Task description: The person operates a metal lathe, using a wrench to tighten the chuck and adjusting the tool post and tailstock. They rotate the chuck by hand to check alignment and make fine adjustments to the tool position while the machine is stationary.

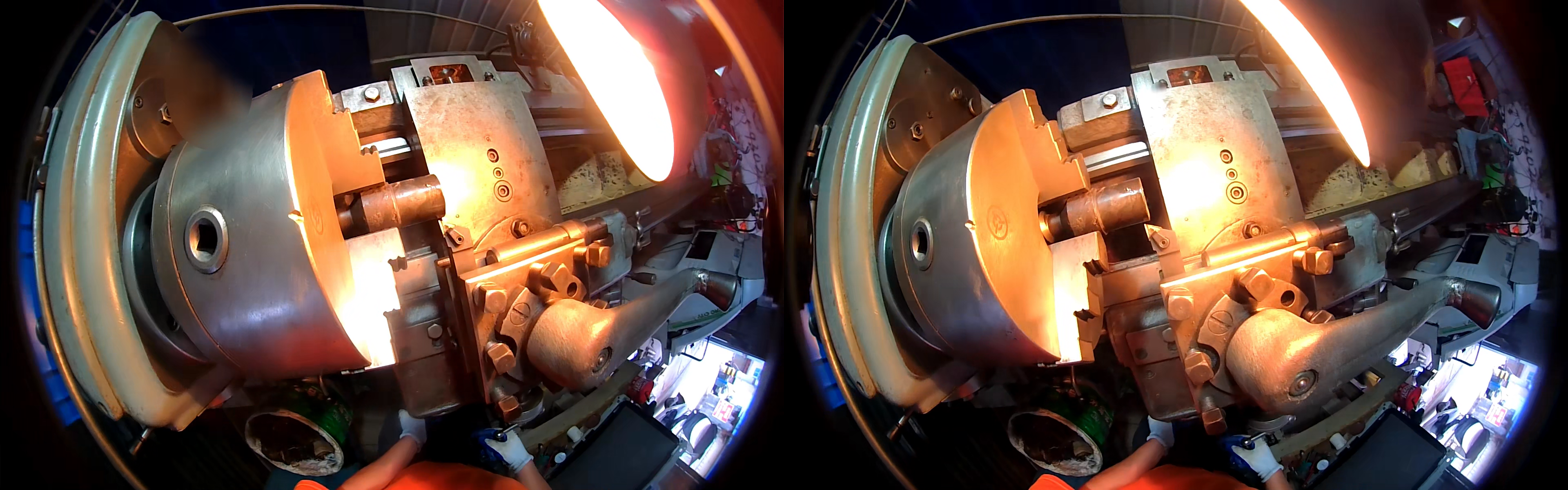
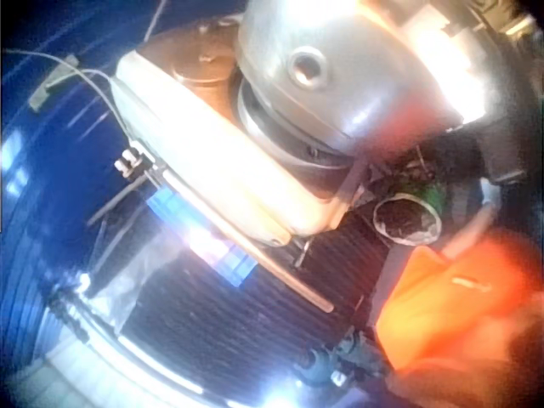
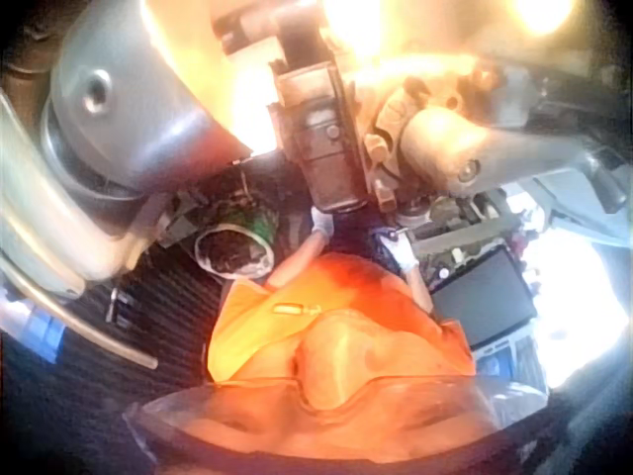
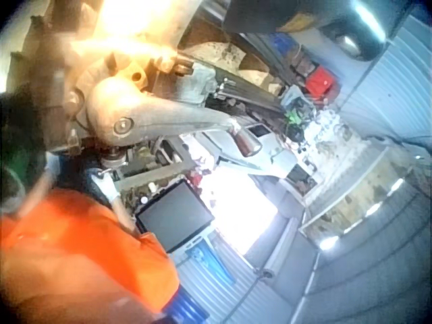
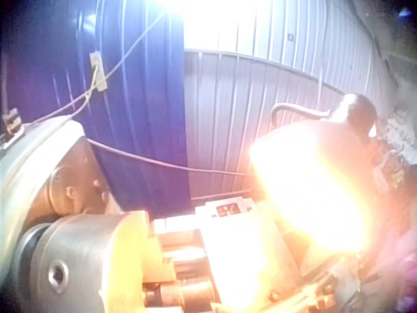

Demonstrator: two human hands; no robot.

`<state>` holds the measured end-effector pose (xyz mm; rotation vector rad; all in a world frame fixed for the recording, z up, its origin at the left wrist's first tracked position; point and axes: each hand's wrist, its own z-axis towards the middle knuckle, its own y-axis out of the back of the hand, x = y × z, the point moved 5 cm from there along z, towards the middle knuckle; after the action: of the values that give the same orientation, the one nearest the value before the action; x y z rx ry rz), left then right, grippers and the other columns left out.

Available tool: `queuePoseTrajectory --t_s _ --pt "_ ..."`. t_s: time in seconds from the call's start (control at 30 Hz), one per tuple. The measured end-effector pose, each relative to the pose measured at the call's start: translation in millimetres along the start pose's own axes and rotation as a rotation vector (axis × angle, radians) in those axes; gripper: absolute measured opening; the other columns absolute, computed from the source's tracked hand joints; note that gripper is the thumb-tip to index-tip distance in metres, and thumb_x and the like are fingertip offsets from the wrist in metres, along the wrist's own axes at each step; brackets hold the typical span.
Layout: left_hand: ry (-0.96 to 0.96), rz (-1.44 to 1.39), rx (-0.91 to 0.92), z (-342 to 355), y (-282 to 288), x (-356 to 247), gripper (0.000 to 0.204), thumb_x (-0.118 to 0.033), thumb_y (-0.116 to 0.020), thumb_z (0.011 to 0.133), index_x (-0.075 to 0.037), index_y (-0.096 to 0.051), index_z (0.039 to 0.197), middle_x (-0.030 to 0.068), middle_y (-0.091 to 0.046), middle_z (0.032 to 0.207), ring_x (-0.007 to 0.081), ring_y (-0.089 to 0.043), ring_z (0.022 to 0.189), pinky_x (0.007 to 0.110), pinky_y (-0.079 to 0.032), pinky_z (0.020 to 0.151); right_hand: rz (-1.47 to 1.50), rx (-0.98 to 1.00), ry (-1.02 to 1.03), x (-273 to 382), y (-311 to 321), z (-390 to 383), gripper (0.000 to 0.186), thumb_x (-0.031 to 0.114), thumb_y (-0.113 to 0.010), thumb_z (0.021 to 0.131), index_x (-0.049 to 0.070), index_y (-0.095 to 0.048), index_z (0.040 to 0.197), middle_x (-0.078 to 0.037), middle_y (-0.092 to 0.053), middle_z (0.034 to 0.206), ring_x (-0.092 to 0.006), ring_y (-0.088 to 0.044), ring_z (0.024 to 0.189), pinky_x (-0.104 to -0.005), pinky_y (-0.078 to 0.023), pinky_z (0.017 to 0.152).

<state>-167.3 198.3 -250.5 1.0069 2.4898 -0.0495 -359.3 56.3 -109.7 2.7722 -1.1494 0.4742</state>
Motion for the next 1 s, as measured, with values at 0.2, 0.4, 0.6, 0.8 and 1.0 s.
queuePoseTrajectory --t_s 0.2,0.4,0.6,0.8,1.0 --pt "0.035 -0.891 0.122 17.4 -3.9 41.5 0.03 -0.013 -0.045 0.103 -0.005 -0.059 0.129 0.0056 -0.063 0.119 0.0194 -0.061 0.106 0.034 -0.05 0.093 0.382 0.162 -0.046 -27.2 8.0 -8.4 0.028 0.012 -0.057 0.094 -0.004 -0.066 0.115 -0.011 -0.072 0.104 -0.0201 -0.068 0.091 -0.0328 -0.055 0.084" --pt "0.08 -0.586 0.102 11.0 -6.8 34.5 0.054 -0.043 -0.031 0.102 -0.004 -0.056 0.129 0.0113 -0.056 0.131 0.0282 -0.048 0.122 0.038 -0.031 0.11 0.186 0.154 0.02 3.8 15.1 -26.5 0.03 0.016 -0.055 0.095 -0.007 -0.065 0.111 -0.014 -0.071 0.1 -0.0251 -0.069 0.089 -0.036 -0.056 0.083" --pt "0.068 -0.637 0.101 17.1 -6.1 43.9 0.055 -0.044 -0.028 0.104 -0.003 -0.055 0.128 0.0116 -0.056 0.13 0.0276 -0.049 0.12 0.038 -0.032 0.108 -0.01 -0.041 -0.137 42.9 51.4 -57.7 0.029 0.018 -0.072 0.086 -0.003 -0.07 0.105 -0.009 -0.072 0.093 -0.0177 -0.067 0.08 -0.0315 -0.054 0.075" --pt "-0.041 -0.313 0.094 18.2 0.9 42.8 0.048 -0.036 -0.028 0.104 -0.003 -0.058 0.121 0.0126 -0.059 0.123 0.0261 -0.052 0.114 0.039 -0.035 0.104 -0.296 -0.139 -0.081 40.4 71.2 -53.6 0.028 0.021 -0.07 0.088 0.001 -0.071 0.108 -0.005 -0.071 0.085 -0.0132 -0.064 0.074 -0.0292 -0.052 0.068" --pt "-0.01 -0.346 0.096 18.6 1.5 43.5 0.046 -0.034 -0.031 0.101 -0.003 -0.058 0.121 0.0136 -0.06 0.123 0.0279 -0.052 0.114 0.039 -0.036 0.104 -0.199 -0.138 0.04 33.7 74.0 -50.0 0.025 0.02 -0.071 0.089 0.003 -0.073 0.107 -0.003 -0.07 0.082 -0.0111 -0.063 0.069 -0.0261 -0.05 0.06"
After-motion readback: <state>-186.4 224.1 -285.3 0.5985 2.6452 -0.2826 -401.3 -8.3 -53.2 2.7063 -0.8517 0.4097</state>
